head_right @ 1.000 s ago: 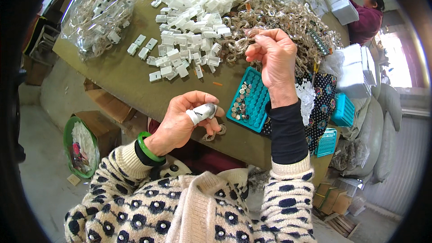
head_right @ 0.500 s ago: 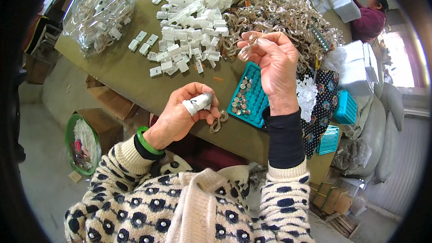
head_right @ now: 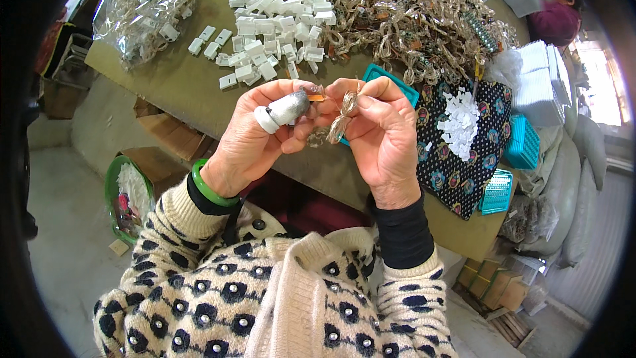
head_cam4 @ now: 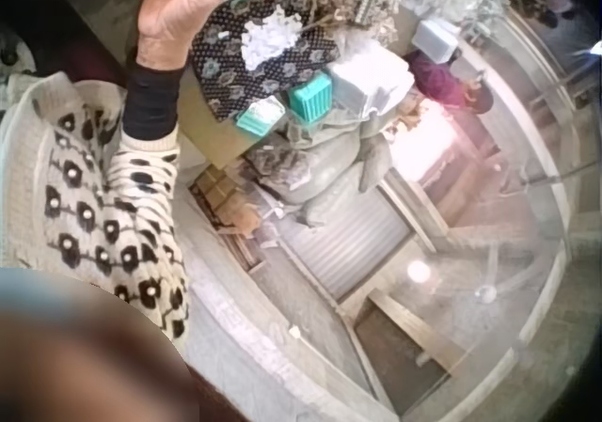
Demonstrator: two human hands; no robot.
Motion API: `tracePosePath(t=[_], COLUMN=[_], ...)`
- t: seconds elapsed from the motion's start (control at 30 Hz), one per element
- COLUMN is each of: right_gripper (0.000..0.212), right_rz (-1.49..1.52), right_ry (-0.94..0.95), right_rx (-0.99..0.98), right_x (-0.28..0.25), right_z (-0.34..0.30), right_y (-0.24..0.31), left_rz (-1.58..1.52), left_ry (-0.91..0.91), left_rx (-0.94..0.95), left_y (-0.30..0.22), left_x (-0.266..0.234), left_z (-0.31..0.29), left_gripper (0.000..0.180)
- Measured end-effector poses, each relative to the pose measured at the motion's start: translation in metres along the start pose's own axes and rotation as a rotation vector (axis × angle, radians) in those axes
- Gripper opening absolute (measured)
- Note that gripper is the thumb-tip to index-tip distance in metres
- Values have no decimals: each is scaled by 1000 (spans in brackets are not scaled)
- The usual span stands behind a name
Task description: The person repeatedly picks small white plastic housings and metal contacts from a table, inserts the contacts into the housings, and places the assembled units into a clear plastic bag. The person also handles a blue tray of contacts and a bag of finished assemblies.
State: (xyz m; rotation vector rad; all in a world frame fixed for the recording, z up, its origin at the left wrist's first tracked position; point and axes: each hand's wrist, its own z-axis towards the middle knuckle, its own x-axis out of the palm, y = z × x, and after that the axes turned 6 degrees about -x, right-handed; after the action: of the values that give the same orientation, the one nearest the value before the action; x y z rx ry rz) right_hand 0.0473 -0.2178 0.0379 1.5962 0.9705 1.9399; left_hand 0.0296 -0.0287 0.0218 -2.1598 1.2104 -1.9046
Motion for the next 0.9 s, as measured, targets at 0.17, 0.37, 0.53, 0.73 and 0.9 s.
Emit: tracePosePath(t=[0.17, 0.37, 0.53, 0.73, 0.9], right_gripper=[38, 23, 13, 11, 12], right_rz=[-1054, -1291, -1317, -1290, -1110], right_ry=[22, 35, 18, 102, 117], right_rx=[-506, -436, -462, -487, -307], right_x=[18, 32, 29, 26, 25], right_z=[-12, -24, -29, -31, -36], right_y=[13, -7, -9, -7, -3], left_rz=[162, 246, 177, 72, 145], left_ry=[-69, -59, 58, 78, 77], left_rx=[86, 149, 135, 33, 79], left_y=[0, 11, 14, 15, 18], left_x=[3, 6, 1, -1, -2], left_z=[-5, -11, -16, -21, -25], left_gripper=[17, 17, 22, 19, 19])
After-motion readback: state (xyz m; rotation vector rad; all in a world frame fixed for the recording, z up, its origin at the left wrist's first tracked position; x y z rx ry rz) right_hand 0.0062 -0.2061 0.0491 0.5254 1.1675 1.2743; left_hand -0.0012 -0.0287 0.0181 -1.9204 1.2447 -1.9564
